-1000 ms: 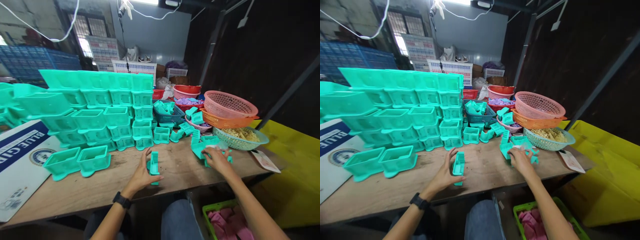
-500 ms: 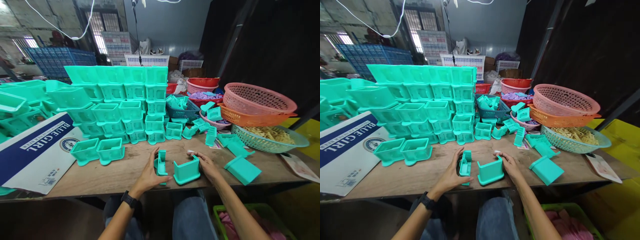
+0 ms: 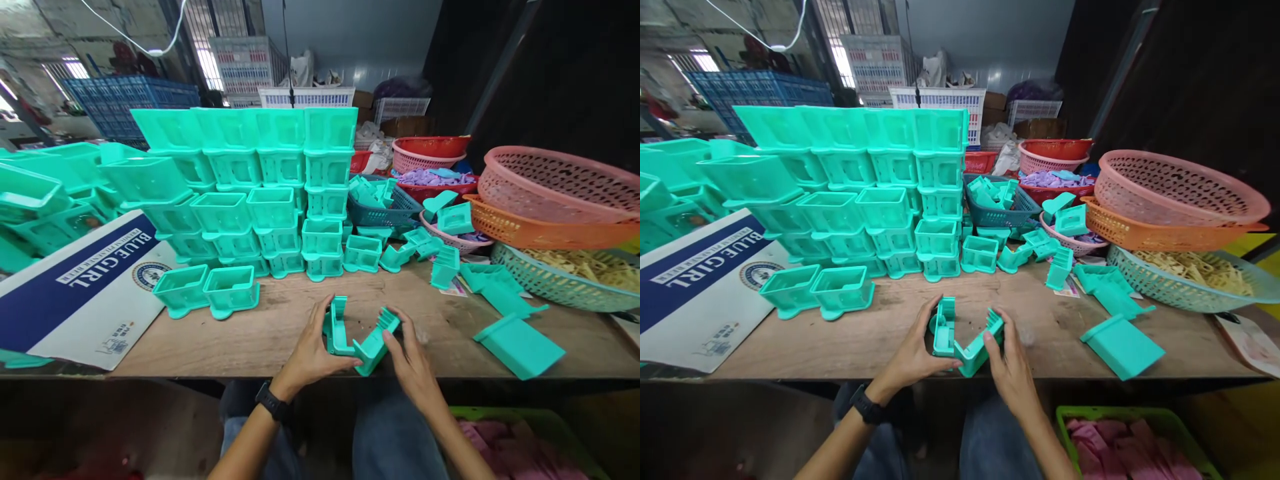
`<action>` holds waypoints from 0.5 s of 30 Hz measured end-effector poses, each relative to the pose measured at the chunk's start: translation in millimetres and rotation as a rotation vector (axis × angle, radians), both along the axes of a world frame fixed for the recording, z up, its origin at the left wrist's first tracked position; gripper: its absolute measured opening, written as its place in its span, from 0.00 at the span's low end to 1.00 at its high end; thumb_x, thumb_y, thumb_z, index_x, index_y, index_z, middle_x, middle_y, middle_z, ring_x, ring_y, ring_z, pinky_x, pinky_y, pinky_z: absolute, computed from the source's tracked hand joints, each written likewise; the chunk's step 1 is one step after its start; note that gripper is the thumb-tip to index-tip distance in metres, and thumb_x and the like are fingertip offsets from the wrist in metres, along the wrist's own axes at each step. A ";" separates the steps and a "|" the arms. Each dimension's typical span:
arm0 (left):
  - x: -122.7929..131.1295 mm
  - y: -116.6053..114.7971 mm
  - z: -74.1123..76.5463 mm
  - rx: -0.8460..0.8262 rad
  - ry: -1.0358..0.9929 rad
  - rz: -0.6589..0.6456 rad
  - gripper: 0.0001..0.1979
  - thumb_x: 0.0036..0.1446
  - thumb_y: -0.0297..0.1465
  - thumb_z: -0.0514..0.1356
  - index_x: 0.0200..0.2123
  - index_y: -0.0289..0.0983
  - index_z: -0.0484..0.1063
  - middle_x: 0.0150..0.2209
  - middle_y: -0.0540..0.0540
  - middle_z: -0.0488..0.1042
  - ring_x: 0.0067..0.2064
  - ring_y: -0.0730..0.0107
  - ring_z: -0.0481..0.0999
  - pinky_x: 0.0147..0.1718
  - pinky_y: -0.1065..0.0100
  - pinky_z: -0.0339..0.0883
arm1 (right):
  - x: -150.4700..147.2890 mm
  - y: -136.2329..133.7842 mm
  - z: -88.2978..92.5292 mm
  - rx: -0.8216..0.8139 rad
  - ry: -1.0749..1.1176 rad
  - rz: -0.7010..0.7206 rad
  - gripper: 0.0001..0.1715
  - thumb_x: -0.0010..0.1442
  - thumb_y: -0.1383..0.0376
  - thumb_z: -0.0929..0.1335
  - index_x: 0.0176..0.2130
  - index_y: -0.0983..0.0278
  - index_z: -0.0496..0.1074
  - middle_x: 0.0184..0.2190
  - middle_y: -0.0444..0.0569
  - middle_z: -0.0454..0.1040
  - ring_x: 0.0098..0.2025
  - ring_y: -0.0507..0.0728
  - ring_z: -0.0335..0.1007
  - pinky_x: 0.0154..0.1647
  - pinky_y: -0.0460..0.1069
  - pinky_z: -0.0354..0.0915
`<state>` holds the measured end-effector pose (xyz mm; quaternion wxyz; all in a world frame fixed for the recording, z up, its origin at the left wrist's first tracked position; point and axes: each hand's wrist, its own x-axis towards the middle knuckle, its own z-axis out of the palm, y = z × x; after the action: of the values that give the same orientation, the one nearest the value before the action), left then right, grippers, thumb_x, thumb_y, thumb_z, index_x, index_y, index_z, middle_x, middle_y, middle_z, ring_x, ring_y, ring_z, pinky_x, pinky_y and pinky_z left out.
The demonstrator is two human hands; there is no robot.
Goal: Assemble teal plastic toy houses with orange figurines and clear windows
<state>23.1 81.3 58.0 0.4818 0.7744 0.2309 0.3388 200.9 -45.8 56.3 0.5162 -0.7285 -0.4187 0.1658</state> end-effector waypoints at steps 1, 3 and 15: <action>-3.0 -0.5 0.6 -0.009 0.006 -0.010 0.62 0.40 0.41 0.81 0.73 0.43 0.51 0.72 0.33 0.57 0.73 0.39 0.57 0.71 0.39 0.54 | 3.5 7.0 1.6 -0.015 0.014 0.081 0.36 0.68 0.40 0.61 0.65 0.57 0.63 0.66 0.57 0.69 0.69 0.67 0.63 0.70 0.66 0.58; -10.0 -1.8 1.3 -0.032 0.026 -0.017 0.64 0.38 0.41 0.82 0.73 0.43 0.50 0.73 0.33 0.55 0.74 0.38 0.55 0.71 0.38 0.53 | 9.2 18.8 5.0 -0.032 0.039 0.206 0.37 0.69 0.41 0.60 0.67 0.56 0.63 0.68 0.55 0.67 0.72 0.65 0.58 0.72 0.66 0.55; -25.0 1.0 -0.7 -0.035 0.114 -0.060 0.65 0.39 0.47 0.81 0.73 0.43 0.48 0.73 0.33 0.53 0.74 0.37 0.54 0.72 0.38 0.53 | 15.4 5.1 -7.3 -0.131 -0.205 0.532 0.79 0.48 0.51 0.81 0.77 0.54 0.31 0.77 0.60 0.47 0.76 0.72 0.45 0.72 0.69 0.55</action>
<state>-1.9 82.3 57.3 0.4913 0.7906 0.2403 0.2755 216.3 -40.7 48.9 0.3616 -0.6377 -0.6335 0.2476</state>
